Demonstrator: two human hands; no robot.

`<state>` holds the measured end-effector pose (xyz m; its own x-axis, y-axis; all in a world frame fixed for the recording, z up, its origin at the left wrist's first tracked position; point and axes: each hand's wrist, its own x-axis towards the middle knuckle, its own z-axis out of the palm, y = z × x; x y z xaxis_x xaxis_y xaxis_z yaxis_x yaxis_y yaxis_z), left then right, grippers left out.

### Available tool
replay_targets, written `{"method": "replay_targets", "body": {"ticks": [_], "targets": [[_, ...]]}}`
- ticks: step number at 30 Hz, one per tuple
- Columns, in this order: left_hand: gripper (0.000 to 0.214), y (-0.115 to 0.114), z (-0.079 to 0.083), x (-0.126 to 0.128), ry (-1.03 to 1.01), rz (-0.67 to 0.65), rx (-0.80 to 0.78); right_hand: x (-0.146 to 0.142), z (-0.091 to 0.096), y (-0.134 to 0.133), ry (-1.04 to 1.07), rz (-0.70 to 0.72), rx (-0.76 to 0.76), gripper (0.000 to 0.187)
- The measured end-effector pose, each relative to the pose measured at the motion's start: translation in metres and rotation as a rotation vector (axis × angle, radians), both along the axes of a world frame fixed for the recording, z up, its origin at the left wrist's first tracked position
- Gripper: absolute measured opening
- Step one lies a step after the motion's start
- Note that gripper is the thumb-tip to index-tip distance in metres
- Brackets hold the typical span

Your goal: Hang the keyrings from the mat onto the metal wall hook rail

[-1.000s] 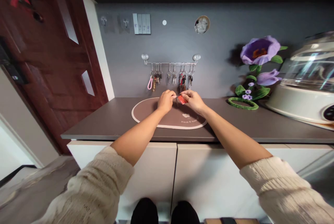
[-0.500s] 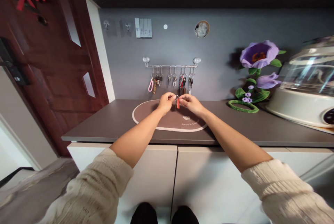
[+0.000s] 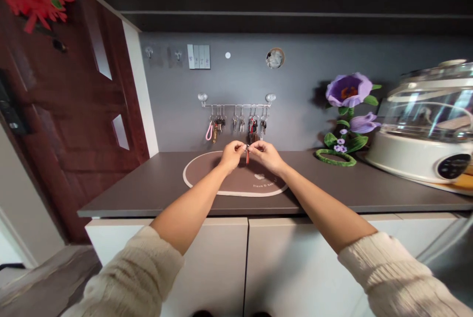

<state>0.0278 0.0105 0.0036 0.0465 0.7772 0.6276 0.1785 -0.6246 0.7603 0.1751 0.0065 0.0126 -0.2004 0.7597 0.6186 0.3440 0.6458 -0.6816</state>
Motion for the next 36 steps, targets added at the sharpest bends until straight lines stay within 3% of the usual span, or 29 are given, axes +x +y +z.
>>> {"method": "replay_targets", "body": {"ticks": [14, 18, 24, 31, 36], "targets": [[0.018, 0.001, -0.004, 0.003, 0.039, 0.011, 0.049, 0.009, 0.006, 0.0, 0.172, -0.009, 0.04, 0.018], [0.018, 0.001, -0.006, 0.003, 0.084, 0.012, 0.051, 0.016, 0.013, 0.003, 0.24, -0.069, 0.04, 0.02], [0.019, 0.002, -0.008, 0.004, 0.112, 0.035, 0.05, 0.028, 0.042, 0.016, 0.331, 0.008, -0.088, 0.018], [0.021, -0.001, -0.008, 0.007, 0.157, 0.062, 0.025, 0.039, 0.085, 0.04, 0.549, -0.206, -0.259, 0.01], [0.022, 0.002, -0.011, 0.008, 0.174, 0.066, 0.021, 0.04, 0.097, 0.055, 0.635, -0.265, -0.352, 0.013]]}}
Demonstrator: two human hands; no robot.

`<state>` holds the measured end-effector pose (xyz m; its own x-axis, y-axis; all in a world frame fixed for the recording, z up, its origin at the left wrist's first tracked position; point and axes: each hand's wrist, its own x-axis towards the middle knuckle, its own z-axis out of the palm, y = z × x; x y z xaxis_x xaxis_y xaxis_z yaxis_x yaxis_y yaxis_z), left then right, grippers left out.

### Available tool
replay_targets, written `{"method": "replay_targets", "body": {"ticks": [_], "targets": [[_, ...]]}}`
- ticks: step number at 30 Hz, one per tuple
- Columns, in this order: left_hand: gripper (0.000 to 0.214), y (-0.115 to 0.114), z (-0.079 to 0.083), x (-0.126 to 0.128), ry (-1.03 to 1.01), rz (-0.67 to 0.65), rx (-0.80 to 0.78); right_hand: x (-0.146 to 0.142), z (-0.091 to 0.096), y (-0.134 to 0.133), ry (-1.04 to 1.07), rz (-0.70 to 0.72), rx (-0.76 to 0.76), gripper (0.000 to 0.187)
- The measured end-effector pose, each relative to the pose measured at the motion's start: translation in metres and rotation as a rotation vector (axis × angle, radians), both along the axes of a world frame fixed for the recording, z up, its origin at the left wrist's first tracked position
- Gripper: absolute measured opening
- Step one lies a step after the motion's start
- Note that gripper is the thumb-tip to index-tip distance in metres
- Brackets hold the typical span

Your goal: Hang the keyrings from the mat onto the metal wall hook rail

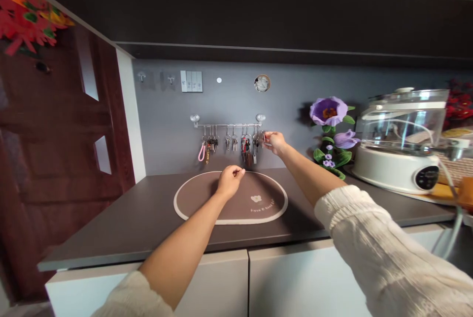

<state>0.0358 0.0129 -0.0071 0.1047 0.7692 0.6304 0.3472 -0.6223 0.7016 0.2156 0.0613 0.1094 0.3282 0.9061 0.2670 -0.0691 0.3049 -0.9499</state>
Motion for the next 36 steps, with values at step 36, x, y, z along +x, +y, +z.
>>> {"method": "replay_targets", "body": {"ticks": [36], "targets": [[0.02, 0.008, -0.003, -0.006, -0.016, 0.054, 0.018, 0.015, -0.041, 0.012, -0.009, -0.095, -0.103, 0.009]]}}
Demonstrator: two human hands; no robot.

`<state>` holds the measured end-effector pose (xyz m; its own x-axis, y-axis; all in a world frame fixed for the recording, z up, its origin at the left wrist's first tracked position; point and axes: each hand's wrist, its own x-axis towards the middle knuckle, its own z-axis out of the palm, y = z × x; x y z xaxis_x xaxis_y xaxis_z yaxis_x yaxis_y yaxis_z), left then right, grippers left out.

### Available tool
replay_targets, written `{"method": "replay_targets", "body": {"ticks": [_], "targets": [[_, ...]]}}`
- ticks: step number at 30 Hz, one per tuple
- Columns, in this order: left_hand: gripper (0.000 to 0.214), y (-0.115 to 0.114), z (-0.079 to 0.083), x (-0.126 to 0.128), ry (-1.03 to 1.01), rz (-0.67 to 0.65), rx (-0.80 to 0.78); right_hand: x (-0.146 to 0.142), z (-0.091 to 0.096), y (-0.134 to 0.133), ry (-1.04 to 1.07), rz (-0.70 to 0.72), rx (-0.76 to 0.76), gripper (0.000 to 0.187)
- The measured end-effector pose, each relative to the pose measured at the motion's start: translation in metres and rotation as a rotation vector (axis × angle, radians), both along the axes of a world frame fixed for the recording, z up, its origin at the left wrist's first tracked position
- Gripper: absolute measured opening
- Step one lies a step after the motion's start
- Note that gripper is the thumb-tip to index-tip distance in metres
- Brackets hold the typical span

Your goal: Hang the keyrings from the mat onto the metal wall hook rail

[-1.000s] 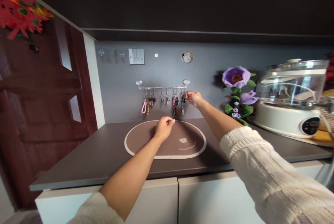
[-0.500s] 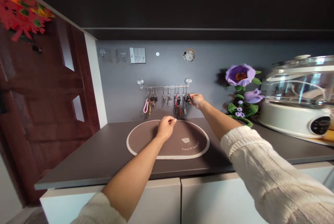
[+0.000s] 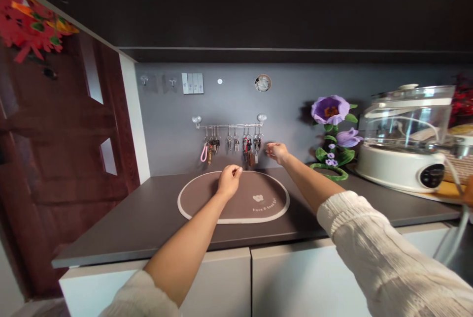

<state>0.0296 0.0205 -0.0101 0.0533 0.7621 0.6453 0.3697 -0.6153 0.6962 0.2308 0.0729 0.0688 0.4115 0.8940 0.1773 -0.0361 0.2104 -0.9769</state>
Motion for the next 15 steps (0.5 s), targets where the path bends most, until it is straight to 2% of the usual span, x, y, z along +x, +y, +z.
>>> {"method": "replay_targets", "body": {"ticks": [5, 8, 11, 15], "targets": [[0.018, -0.007, 0.006, -0.004, -0.131, -0.003, -0.086, -0.018, -0.012, -0.037, -0.012, 0.059, -0.03, 0.008], [0.043, -0.021, 0.016, -0.009, -0.22, -0.022, -0.133, -0.036, -0.017, -0.065, -0.038, 0.175, 0.035, 0.007], [0.071, -0.046, 0.028, -0.022, -0.208, -0.115, -0.05, -0.054, -0.023, -0.095, -0.136, 0.296, 0.2, 0.032], [0.092, -0.084, 0.037, -0.051, -0.096, -0.252, 0.0, -0.069, -0.033, -0.132, -0.323, 0.381, 0.438, 0.069]]}}
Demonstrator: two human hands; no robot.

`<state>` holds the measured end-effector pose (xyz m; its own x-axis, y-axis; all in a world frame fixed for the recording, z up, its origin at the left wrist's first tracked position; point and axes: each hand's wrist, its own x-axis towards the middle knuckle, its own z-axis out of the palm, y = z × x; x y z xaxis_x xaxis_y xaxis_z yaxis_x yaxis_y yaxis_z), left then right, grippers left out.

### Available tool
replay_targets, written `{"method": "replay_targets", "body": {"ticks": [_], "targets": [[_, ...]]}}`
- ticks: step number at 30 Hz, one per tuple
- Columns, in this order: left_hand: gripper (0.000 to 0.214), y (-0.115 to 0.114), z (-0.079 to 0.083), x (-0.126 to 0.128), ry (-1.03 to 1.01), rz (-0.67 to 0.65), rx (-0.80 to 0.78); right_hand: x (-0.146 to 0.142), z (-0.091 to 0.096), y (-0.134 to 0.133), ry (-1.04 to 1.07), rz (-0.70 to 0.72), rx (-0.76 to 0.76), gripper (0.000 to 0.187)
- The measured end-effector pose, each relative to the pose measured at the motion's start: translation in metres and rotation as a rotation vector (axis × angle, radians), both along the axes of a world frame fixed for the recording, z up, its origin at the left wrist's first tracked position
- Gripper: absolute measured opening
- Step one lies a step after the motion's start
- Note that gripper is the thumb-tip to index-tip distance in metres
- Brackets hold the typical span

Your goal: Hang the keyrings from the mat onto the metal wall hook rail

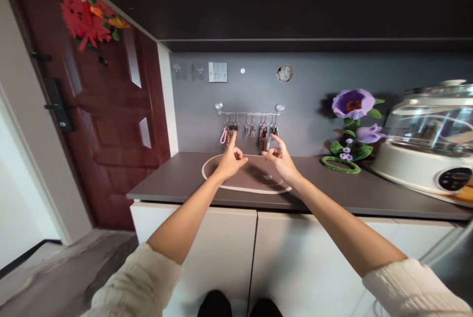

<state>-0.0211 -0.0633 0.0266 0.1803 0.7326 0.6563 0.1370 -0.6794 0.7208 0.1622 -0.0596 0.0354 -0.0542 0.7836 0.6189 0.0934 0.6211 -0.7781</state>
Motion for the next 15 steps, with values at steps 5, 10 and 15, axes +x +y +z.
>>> {"method": "replay_targets", "body": {"ticks": [5, 10, 15], "targets": [[0.101, -0.026, -0.013, -0.032, 0.104, -0.012, -0.006, -0.002, -0.02, -0.023, -0.167, 0.089, 0.09, 0.095], [0.104, -0.03, -0.034, -0.046, 0.071, 0.011, -0.05, 0.0, -0.037, -0.026, -0.216, 0.079, 0.08, 0.097], [0.106, -0.028, -0.037, -0.048, 0.058, -0.029, -0.098, 0.0, -0.037, -0.027, -0.253, 0.056, 0.057, 0.098]]}}
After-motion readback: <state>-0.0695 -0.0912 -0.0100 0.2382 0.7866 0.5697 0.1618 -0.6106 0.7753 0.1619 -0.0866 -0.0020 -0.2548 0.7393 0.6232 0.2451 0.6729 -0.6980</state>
